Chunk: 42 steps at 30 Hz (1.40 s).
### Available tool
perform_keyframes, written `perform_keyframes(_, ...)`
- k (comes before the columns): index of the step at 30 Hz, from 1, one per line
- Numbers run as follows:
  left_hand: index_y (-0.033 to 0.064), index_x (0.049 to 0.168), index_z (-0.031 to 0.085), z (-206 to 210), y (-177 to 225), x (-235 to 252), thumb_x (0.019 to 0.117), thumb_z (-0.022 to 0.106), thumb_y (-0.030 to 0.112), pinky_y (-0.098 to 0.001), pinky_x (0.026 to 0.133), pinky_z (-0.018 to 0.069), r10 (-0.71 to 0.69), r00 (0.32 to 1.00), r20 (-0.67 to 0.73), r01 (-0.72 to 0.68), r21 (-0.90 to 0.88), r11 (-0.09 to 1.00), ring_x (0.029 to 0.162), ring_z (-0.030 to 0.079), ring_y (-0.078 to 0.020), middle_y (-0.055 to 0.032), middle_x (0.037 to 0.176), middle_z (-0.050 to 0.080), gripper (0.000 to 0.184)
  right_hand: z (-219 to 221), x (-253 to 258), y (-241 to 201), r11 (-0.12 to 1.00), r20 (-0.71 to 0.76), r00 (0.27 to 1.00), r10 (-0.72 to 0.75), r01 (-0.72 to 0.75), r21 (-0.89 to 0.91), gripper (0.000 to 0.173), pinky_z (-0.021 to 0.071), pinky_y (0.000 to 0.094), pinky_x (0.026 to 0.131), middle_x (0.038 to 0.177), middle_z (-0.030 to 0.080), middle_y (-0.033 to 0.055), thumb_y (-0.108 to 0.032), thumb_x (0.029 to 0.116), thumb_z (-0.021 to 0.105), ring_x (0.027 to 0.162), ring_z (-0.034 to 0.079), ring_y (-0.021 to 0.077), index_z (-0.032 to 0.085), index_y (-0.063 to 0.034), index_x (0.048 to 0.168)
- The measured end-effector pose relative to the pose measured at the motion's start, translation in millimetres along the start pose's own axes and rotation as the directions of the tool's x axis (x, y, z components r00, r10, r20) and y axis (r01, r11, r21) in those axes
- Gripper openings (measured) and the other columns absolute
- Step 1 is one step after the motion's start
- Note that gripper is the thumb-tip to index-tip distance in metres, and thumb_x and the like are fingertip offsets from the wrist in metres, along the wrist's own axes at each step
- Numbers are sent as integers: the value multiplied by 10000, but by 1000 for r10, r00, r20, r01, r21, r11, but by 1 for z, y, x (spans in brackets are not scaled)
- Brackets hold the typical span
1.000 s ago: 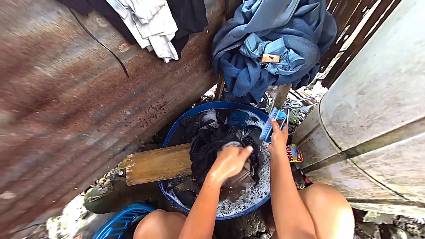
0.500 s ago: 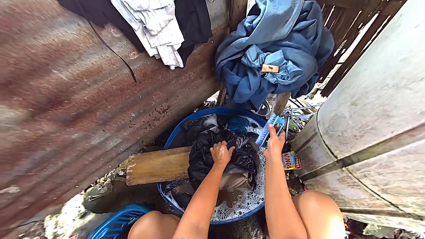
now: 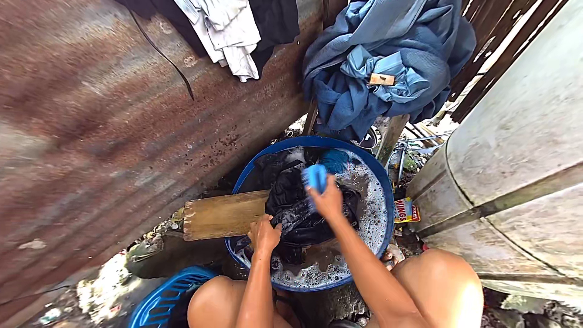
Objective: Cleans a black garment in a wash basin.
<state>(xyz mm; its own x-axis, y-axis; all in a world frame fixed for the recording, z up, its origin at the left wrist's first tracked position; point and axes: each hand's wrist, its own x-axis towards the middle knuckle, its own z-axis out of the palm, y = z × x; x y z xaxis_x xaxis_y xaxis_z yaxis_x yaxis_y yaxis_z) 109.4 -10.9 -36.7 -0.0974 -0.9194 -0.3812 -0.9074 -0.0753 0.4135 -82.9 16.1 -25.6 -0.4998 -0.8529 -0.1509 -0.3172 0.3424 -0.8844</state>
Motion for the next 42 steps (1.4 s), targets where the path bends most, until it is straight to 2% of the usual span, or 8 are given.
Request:
perform_keyframes(4,-87,1256,646,36,-28,20,997,616,150,-618,1127,329,122,974,-193,-172,-271,947,1331,451,-507,-338,1372,541,352,68,-32,2,867,436,887,-150,330,-372,669,459,589,1073,1434,560,254,-411,978,669,1331,547,422,475,-89,1532)
perform_keyframes(7,-101,1158,658,47,-40,29,1016,637,234,-579,1113,329,100,974,-203,-173,-384,907,1286,462,-497,-341,1325,549,365,34,7,31,829,256,965,-58,189,-526,622,486,650,998,1407,565,302,-406,985,666,1284,569,486,510,-99,1503)
perform_keyframes(12,-112,1158,630,57,-42,36,1006,653,206,-573,1109,324,118,982,-148,-175,-465,868,1273,471,-469,-340,1321,533,353,2,52,56,898,-130,982,140,-182,-401,739,497,688,963,1424,515,361,-404,977,691,1247,568,550,407,3,1524)
perform_keyframes(17,-131,1276,602,56,-48,36,984,607,84,-570,1147,315,159,973,-165,-218,-455,863,1304,477,-479,-350,1360,537,364,91,-31,4,856,399,914,-76,265,-443,637,479,598,1035,1414,567,278,-410,1003,637,1294,570,446,486,-55,1511)
perform_keyframes(24,-110,1237,622,57,-44,36,1024,611,172,-585,1138,302,185,978,-93,-207,-477,854,1321,442,-489,-345,1392,501,353,5,56,62,877,-157,984,86,-149,-457,726,506,672,954,1494,414,376,-392,956,718,1270,535,564,450,0,1506)
perform_keyframes(30,-124,1315,569,57,-51,40,1019,560,90,-569,1162,296,203,978,-56,-206,-466,860,1353,419,-491,-356,1429,469,365,87,-31,15,851,330,938,-106,257,-457,632,524,591,960,1406,550,291,-389,973,697,1223,610,451,526,-33,1467)
perform_keyframes(38,-87,1185,629,62,-47,43,1024,612,165,-575,1121,318,186,980,-66,-194,-488,851,1297,450,-467,-319,1368,511,300,-2,61,64,872,-235,958,165,-253,-420,738,504,651,977,1487,440,353,-412,970,697,1276,550,528,422,13,1508)
perform_keyframes(42,-100,1176,627,60,-50,46,1016,613,127,-571,1114,335,194,978,-70,-204,-473,857,1282,461,-471,-329,1344,521,278,79,-18,27,893,166,983,-73,138,-427,650,534,608,959,1395,553,302,-380,944,732,1220,611,460,536,36,1404)
